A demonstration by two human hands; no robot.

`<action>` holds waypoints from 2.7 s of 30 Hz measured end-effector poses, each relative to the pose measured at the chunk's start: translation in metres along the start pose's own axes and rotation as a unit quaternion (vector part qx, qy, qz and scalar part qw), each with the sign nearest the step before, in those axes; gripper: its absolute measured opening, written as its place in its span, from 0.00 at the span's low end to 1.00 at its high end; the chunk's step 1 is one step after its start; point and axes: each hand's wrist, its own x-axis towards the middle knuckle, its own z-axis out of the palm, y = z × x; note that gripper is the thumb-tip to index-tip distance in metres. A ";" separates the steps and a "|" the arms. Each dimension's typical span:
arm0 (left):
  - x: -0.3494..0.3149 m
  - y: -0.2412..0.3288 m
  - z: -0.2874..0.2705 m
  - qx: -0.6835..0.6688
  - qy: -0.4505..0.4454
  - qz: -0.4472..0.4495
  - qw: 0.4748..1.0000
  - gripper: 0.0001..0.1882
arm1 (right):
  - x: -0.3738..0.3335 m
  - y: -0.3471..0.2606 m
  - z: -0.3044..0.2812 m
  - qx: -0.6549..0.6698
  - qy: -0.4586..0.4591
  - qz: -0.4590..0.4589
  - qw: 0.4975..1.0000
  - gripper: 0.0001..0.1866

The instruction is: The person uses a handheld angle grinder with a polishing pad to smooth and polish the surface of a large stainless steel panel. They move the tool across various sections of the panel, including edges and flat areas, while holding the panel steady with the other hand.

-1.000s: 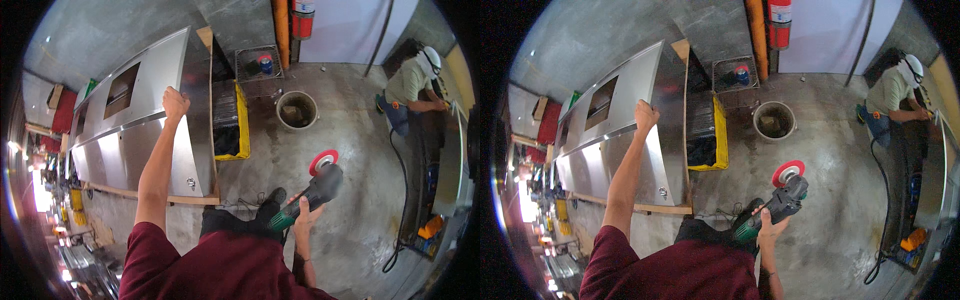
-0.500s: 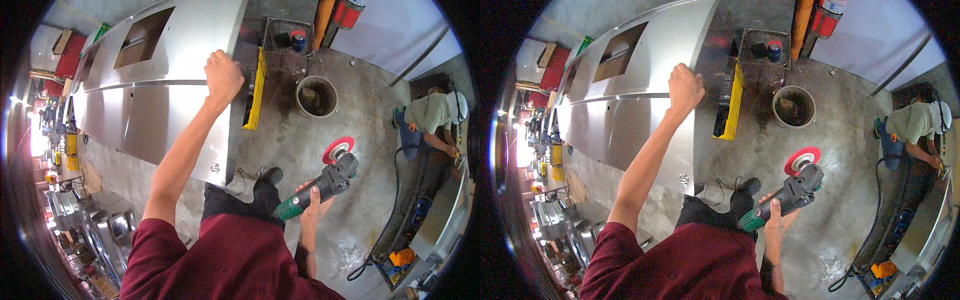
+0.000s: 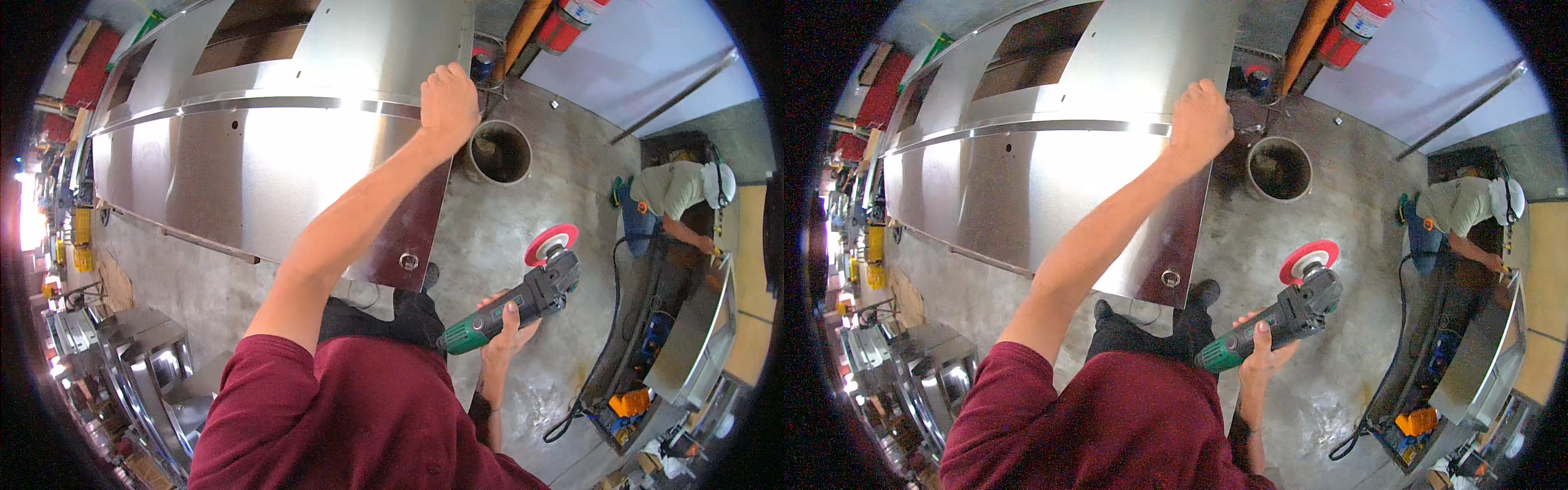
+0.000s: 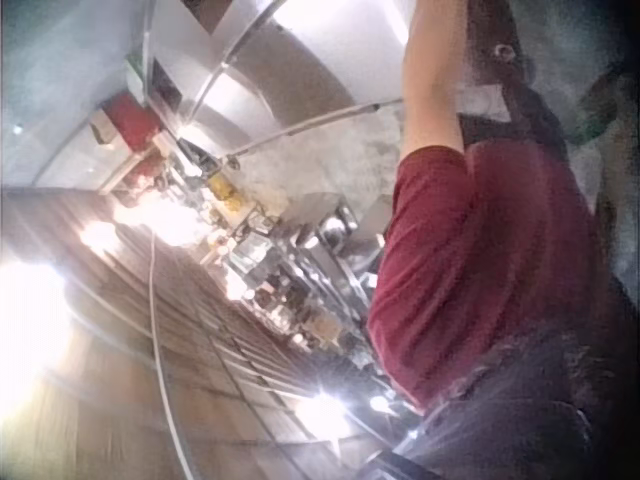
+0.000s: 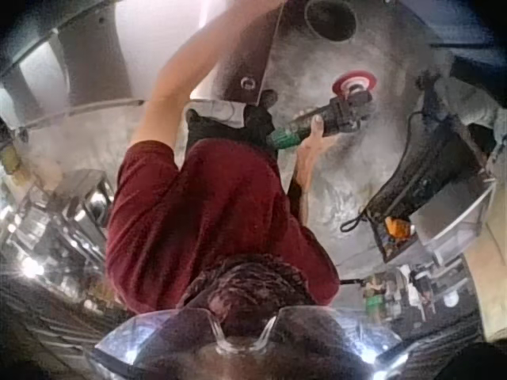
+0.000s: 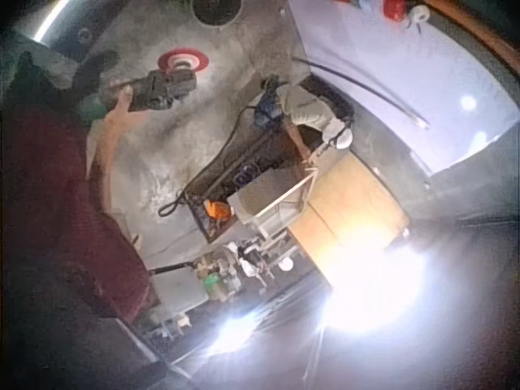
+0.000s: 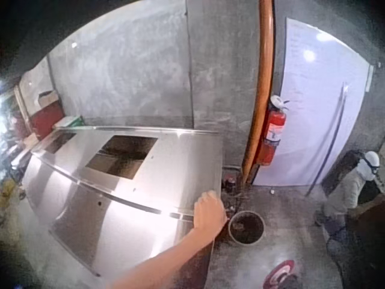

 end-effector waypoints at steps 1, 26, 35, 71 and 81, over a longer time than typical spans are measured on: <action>0.000 -0.002 -0.008 -0.006 -0.033 0.000 0.999 0.24 | -0.004 -0.003 0.002 -0.002 0.005 -0.004 1.000 0.36; -0.451 -0.236 -0.157 -0.408 -0.484 0.286 0.719 0.53 | -0.204 0.145 0.111 0.084 0.237 -0.010 0.968 0.27; -0.463 -0.263 -0.162 -0.362 -0.505 0.308 0.720 0.47 | -0.224 0.186 0.109 0.103 0.272 0.011 0.957 0.28; 0.034 -0.058 0.034 0.178 -0.082 0.415 0.888 0.28 | 0.068 0.185 -0.144 -0.032 0.014 0.250 0.968 0.45; 0.038 -0.059 0.047 0.179 -0.047 0.430 0.884 0.27 | 0.059 0.197 -0.122 -0.041 0.046 0.248 0.967 0.44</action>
